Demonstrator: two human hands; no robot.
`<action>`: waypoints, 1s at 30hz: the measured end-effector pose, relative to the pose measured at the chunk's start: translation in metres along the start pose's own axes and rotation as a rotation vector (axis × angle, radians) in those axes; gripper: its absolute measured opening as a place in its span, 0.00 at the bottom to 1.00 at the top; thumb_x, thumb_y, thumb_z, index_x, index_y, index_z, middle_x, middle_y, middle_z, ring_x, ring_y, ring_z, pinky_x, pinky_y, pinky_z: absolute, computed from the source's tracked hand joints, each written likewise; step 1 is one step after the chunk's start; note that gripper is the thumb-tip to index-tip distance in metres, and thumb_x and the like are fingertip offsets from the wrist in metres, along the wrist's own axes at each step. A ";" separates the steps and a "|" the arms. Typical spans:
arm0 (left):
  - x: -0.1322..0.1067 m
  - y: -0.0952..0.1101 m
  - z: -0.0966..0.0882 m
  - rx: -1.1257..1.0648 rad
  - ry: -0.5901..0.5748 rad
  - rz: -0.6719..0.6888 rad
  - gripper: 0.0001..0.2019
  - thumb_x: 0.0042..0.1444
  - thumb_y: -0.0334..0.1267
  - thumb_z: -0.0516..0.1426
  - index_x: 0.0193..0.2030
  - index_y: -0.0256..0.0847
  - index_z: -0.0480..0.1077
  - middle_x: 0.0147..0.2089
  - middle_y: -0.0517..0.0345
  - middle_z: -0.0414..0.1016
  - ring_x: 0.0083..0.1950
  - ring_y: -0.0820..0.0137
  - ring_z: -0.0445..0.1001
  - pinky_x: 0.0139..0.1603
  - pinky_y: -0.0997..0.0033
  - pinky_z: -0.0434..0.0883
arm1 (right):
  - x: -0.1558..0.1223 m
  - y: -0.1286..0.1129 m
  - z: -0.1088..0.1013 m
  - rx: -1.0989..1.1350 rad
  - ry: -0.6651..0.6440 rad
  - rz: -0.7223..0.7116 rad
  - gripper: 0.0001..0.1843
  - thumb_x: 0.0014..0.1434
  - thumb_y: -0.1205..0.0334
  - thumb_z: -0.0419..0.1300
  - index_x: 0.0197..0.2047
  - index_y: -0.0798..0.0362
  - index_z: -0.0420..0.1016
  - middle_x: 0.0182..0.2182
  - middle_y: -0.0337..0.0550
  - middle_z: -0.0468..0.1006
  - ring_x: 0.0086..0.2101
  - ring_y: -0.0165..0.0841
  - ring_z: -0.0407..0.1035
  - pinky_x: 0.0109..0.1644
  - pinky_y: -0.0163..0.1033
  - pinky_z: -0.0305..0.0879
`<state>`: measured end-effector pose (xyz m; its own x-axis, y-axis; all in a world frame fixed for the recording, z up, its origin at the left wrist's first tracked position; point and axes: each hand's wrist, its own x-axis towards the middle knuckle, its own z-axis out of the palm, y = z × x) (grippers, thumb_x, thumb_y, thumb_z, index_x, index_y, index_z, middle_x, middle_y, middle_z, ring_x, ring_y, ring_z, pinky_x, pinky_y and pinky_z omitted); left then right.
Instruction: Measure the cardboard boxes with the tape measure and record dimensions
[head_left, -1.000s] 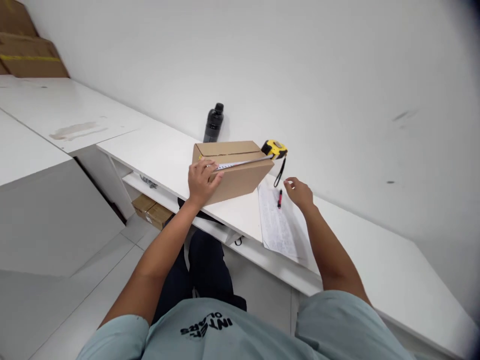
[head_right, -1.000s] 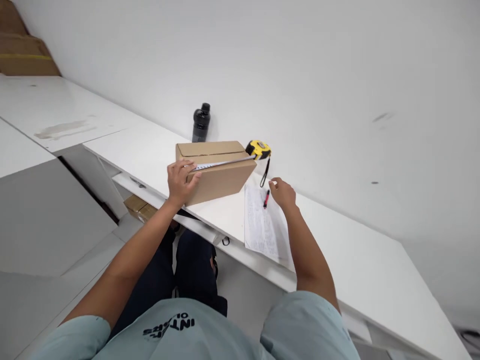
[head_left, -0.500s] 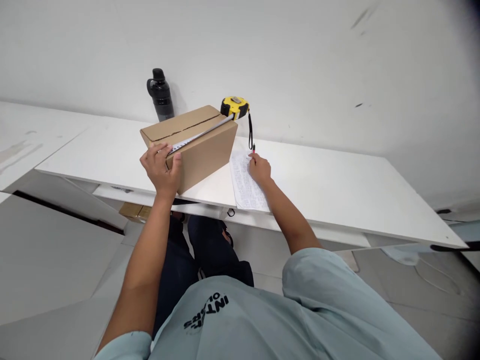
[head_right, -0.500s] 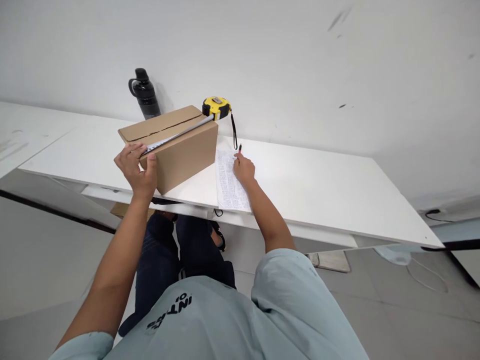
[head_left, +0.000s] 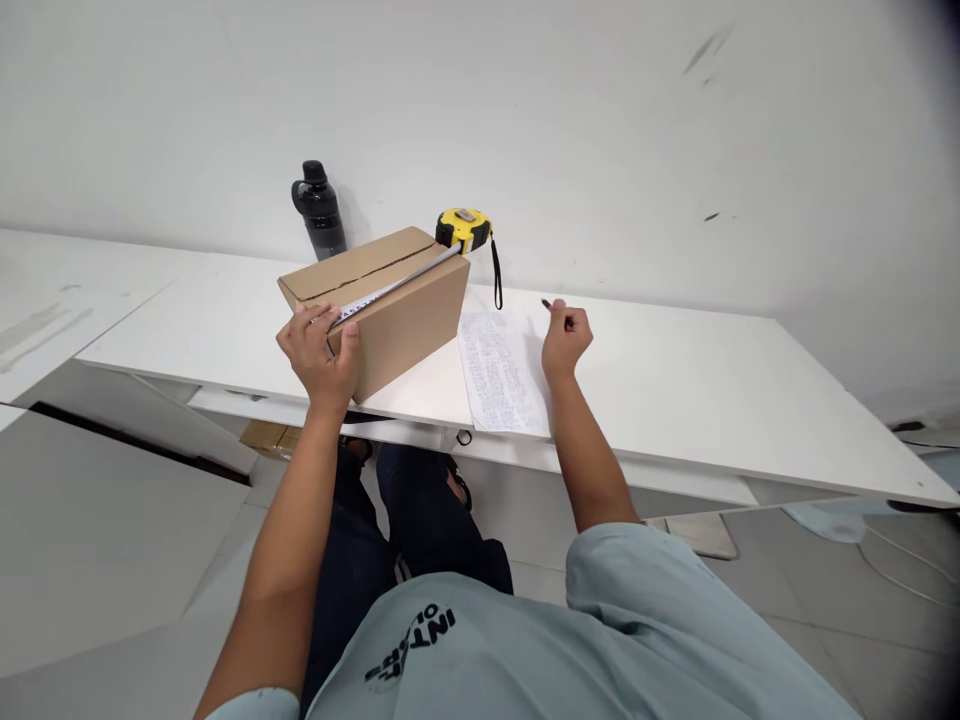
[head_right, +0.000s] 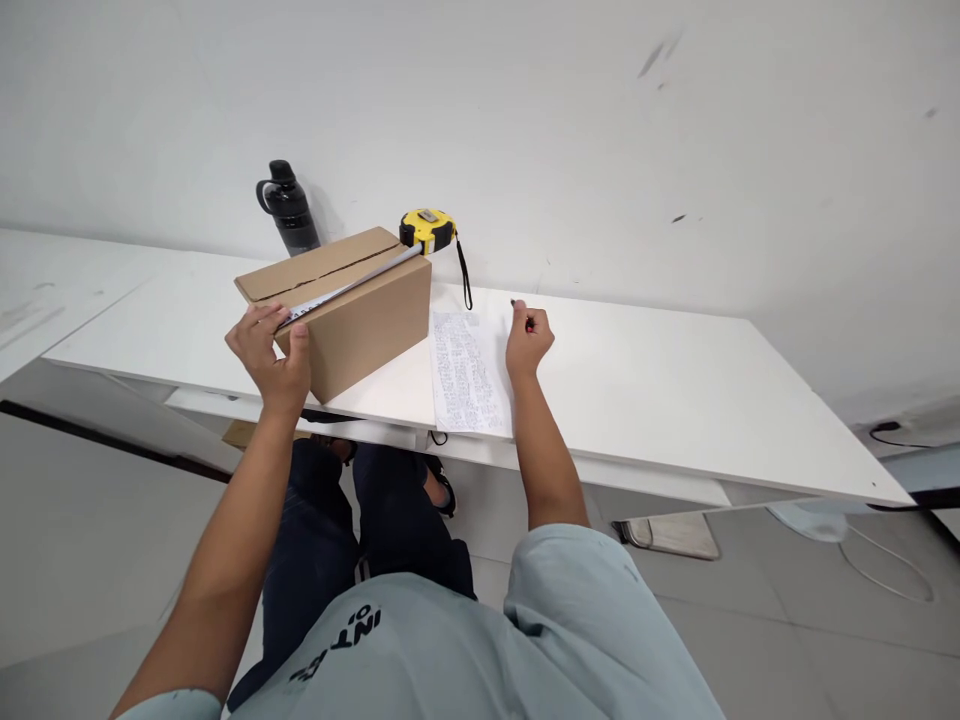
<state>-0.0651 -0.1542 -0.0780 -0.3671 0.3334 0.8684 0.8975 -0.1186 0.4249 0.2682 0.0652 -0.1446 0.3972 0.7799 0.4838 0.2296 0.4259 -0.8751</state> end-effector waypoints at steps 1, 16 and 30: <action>0.000 0.000 0.000 0.005 -0.005 -0.005 0.15 0.70 0.53 0.60 0.53 0.46 0.74 0.60 0.43 0.79 0.67 0.53 0.73 0.77 0.41 0.58 | 0.001 0.001 0.000 0.015 0.003 0.002 0.29 0.70 0.31 0.52 0.37 0.50 0.69 0.34 0.40 0.71 0.39 0.32 0.72 0.48 0.40 0.72; 0.000 0.003 0.007 -0.040 -0.014 -0.062 0.17 0.69 0.57 0.60 0.52 0.48 0.76 0.60 0.45 0.79 0.68 0.52 0.72 0.78 0.39 0.58 | 0.001 0.020 0.012 -0.079 -0.260 0.348 0.33 0.76 0.42 0.43 0.73 0.48 0.68 0.62 0.53 0.76 0.39 0.28 0.78 0.45 0.37 0.75; -0.001 -0.001 0.006 -0.066 -0.091 -0.005 0.20 0.71 0.60 0.58 0.54 0.47 0.76 0.62 0.45 0.79 0.69 0.52 0.71 0.78 0.42 0.59 | -0.045 -0.002 -0.002 0.031 -0.185 0.379 0.41 0.63 0.33 0.56 0.68 0.53 0.67 0.58 0.55 0.78 0.41 0.31 0.79 0.36 0.34 0.72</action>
<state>-0.0639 -0.1492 -0.0808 -0.3448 0.4169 0.8410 0.8767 -0.1771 0.4472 0.2517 0.0278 -0.1645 0.2814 0.9520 0.1202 0.0702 0.1045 -0.9920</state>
